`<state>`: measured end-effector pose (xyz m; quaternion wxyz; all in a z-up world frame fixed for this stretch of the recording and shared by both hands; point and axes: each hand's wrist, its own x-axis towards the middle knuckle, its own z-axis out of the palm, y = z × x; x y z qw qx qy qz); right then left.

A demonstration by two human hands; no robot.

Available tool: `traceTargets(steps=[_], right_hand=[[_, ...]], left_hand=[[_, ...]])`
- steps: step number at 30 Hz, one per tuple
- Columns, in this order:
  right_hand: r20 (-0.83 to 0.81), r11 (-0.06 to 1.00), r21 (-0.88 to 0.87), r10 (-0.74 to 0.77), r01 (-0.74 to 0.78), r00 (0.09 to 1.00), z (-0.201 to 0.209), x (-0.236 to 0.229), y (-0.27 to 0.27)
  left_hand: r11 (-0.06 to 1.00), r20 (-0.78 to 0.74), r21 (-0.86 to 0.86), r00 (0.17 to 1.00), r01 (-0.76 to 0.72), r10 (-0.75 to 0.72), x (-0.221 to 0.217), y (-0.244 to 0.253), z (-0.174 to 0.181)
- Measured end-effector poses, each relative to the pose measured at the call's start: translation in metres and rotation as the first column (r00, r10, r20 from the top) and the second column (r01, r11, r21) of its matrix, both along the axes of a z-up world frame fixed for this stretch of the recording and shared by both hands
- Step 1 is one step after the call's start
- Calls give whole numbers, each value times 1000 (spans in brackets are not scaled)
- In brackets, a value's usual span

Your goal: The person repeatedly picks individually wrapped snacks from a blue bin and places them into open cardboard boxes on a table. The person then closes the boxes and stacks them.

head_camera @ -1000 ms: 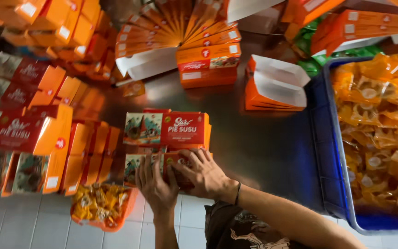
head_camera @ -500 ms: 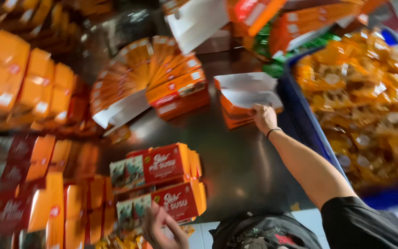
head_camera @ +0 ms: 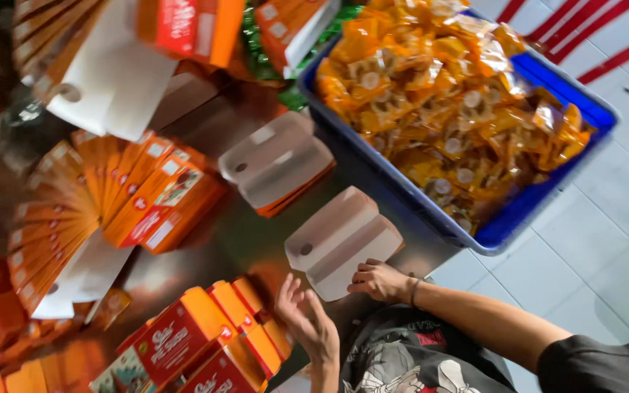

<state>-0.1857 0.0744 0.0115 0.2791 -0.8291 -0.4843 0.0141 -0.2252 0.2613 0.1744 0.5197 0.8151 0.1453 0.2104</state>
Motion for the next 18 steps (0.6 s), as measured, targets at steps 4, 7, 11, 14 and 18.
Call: traceTargets(steps=[4,7,11,14,18], right_hand=[[-102,985,153,-65,80,993,24,19,-20],[-210,829,426,-301,364,930,100,64,-71],[-675,-17,347,-699,938,237,67,147,-164],[-929,-387,-61,-316,920,-194,41,195,-187],[-959,-524,-283,133,803,-252,25,243,-187]], left_hand=[[960,-22,-16,960,279,-279,49,-32,0],[937,-25,53,939,344,-343,89,-55,-1],[867,-143,-255,870,428,-472,154,-106,-6],[766,-298,-515,758,384,-580,215,-158,-35],[524,-403,-851,679,-32,-613,288,-210,-91]])
